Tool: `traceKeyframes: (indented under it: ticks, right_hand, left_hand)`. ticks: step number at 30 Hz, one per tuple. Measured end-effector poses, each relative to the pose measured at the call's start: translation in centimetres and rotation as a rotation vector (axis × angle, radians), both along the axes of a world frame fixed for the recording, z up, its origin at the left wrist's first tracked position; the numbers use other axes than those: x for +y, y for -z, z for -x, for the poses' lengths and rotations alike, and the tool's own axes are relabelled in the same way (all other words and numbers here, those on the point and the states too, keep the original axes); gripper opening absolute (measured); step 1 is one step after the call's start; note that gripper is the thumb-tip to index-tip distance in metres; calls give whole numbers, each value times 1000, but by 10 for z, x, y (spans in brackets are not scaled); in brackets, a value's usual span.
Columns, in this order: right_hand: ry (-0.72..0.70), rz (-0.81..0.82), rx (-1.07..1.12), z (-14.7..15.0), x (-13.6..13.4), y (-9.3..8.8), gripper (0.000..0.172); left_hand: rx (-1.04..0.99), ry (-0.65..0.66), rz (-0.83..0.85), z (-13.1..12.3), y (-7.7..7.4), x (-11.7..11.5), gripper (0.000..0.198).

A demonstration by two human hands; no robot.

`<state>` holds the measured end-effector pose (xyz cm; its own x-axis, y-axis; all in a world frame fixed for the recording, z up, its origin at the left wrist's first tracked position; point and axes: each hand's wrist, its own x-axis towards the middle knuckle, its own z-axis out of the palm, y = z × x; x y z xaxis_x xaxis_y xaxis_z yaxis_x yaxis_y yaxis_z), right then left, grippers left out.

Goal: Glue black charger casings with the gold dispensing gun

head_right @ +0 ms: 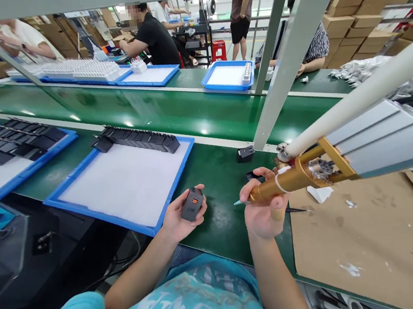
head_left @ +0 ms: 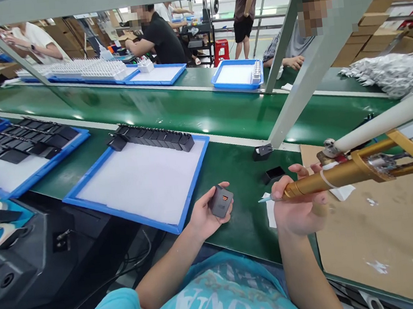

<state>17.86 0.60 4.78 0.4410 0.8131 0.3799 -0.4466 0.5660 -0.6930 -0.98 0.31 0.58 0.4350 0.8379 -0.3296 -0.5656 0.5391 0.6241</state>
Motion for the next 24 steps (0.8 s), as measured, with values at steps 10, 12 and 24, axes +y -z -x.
traceKeyframes:
  ticks: [10,12,24]
  right_hand:
    - [35,40,7,-4,0,4,42]
    - [38,57,16,-5,-1,7,44]
    - [66,54,36,-3,2,11,43]
  left_hand:
    - [636,-68,-407,62,-11,17,54]
    - [1175,-183,-639,97,-13,38,58]
    - [2421,-340,-437,268,-34,175,57]
